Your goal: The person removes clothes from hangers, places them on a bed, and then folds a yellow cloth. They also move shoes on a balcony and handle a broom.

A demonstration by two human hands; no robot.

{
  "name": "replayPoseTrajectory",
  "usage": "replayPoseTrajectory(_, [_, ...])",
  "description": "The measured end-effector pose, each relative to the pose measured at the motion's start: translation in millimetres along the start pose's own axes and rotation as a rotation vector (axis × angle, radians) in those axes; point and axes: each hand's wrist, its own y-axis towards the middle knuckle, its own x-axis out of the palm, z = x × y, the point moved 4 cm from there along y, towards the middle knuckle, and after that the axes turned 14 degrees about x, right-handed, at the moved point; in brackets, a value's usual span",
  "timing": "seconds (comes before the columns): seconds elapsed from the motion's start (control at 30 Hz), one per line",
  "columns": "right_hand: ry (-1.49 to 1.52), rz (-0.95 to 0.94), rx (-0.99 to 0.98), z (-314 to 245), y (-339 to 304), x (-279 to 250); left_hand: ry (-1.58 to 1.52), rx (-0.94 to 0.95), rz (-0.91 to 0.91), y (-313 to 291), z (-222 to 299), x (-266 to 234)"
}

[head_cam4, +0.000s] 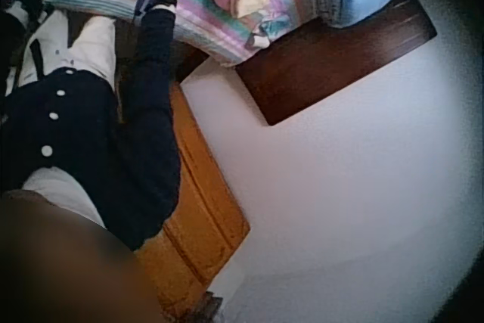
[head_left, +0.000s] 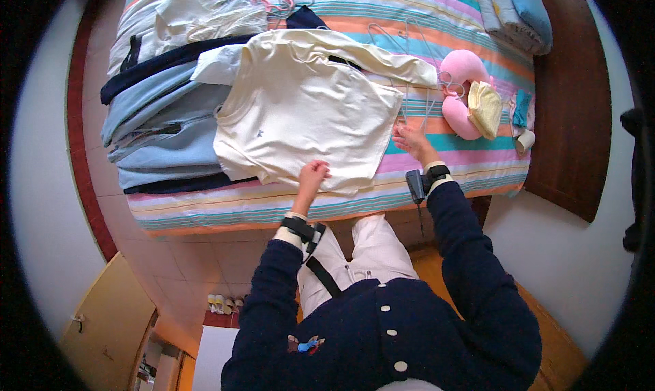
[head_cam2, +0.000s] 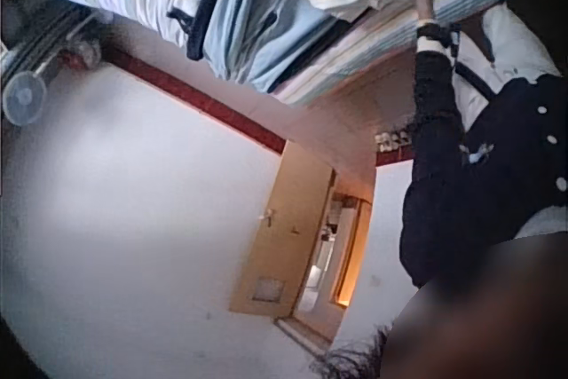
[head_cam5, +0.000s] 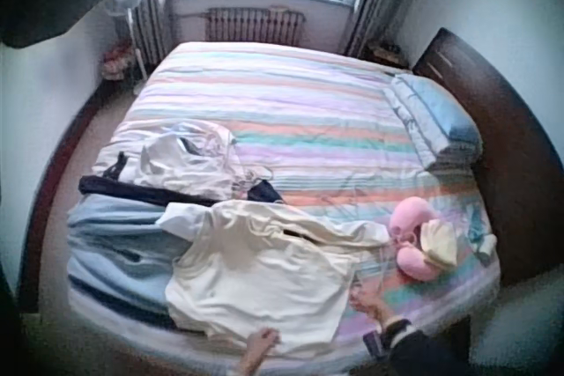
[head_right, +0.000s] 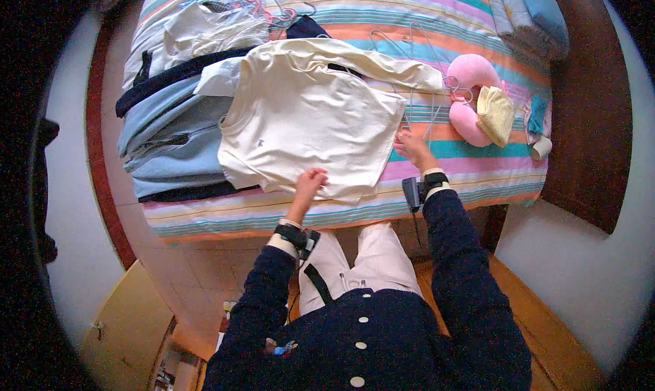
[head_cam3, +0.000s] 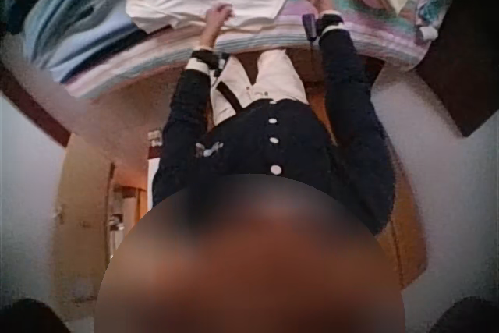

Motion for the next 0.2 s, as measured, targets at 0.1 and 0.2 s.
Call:
replayPoseTrajectory(0.1, [0.106, -0.046, -0.052, 1, 29, -7, 0.146, -0.03, -0.186, -1, -30, 62])
replayPoseTrajectory(0.2, [0.122, -0.056, -0.03, 0, 59, -14, 0.543, 0.144, -0.178, 4, -47, 101])
